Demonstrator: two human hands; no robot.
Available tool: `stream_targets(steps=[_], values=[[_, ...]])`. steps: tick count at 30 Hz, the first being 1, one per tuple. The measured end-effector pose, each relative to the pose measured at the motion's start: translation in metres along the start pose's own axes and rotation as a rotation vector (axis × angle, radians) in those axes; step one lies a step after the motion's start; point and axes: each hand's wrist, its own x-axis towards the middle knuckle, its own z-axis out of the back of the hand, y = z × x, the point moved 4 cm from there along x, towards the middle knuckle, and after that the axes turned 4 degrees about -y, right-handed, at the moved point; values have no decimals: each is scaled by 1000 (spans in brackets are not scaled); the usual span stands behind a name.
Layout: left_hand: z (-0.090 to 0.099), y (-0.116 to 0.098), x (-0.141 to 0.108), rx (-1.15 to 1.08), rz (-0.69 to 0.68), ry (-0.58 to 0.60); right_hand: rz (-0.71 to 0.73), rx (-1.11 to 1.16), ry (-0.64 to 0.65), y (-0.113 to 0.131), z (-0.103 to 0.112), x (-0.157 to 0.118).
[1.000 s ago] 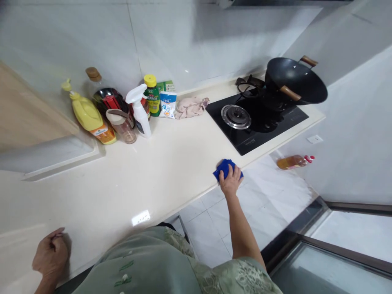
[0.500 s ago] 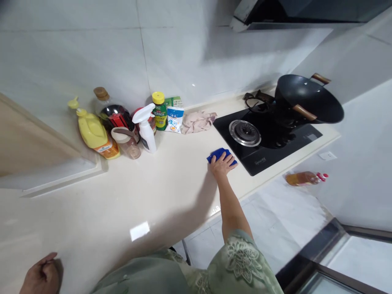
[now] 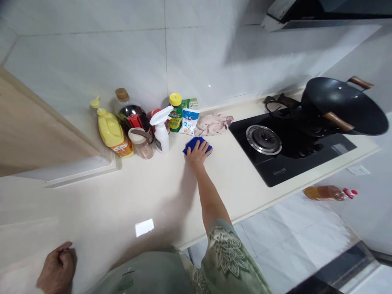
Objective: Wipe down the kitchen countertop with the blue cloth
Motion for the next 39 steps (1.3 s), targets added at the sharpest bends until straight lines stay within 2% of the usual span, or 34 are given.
stream_targets(steps=[3, 7, 15, 18, 19, 23, 25, 27, 29, 31, 36, 39], values=[[4, -5, -3, -15, 27, 27, 143, 18, -7, 27, 1, -26], [11, -14, -10, -52, 48, 17, 288, 49, -9, 43, 5, -72], [17, -15, -22, -188, 64, -9, 363, 43, -43, 61, 19, -184], [11, -29, -23, -280, 126, 27, 369, 46, -23, 78, 26, -225], [7, -41, -24, -333, 84, 68, 374, 47, -10, 86, 28, -237], [-4, -107, -36, -535, -349, 195, 469, 75, 10, 126, 33, -291], [-6, -127, -42, -573, -430, 214, 528, 104, -7, 148, 34, -318], [-3, -132, -43, -597, -476, 209, 577, 130, -14, 170, 33, -345], [4, -126, -38, -611, -501, 191, 628, 141, 7, 195, 31, -371], [12, -110, -28, -612, -515, 167, 691, 153, 39, 224, 30, -398], [23, -55, 3, -531, -517, 93, 898, 302, 23, 301, 33, -466], [25, -18, 21, -418, -522, 22, 962, 381, 27, 345, 33, -498]])
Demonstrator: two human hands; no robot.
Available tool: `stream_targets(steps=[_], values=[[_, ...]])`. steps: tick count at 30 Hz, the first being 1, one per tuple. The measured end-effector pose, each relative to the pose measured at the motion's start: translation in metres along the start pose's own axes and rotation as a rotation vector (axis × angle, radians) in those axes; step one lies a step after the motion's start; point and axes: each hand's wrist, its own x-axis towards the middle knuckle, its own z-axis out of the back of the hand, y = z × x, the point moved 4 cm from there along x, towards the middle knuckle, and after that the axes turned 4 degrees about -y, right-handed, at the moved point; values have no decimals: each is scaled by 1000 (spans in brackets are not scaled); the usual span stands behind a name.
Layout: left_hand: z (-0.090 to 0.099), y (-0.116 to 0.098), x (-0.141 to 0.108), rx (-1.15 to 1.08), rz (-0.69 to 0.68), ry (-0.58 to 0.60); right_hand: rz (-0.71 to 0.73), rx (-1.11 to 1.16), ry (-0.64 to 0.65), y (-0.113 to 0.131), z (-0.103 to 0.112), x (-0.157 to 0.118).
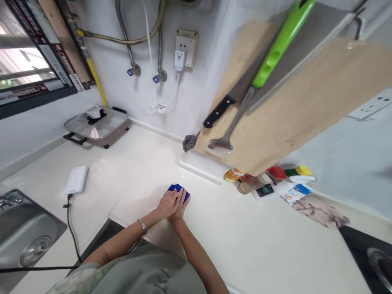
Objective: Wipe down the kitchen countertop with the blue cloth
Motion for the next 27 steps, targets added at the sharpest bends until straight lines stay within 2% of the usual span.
stream_targets(steps=[3, 5, 8, 10, 12, 15, 17, 21, 27], values=[[24, 37, -1, 86, 28, -87, 40, 29, 51, 40, -18, 22], [43, 59, 1, 107, 60, -158, 120, 43, 138, 62, -27, 41], [65, 88, 8, 98, 124, -230, 263, 153, 302, 77, -29, 63], [71, 101, 12, 88, 159, -253, 269, 316, 307, 68, -20, 68], [68, 107, 12, 70, 168, -250, 156, 482, 173, 44, -5, 61], [53, 101, 3, 107, 115, -185, -84, 616, -72, 1, 15, 25], [42, 94, -5, 214, 76, -122, -147, 663, -139, -15, 22, -2], [35, 86, -12, 352, 38, -39, -30, 679, -157, -17, 24, -31], [46, 105, -3, 328, -29, 4, 93, 630, -197, -12, 22, -26]])
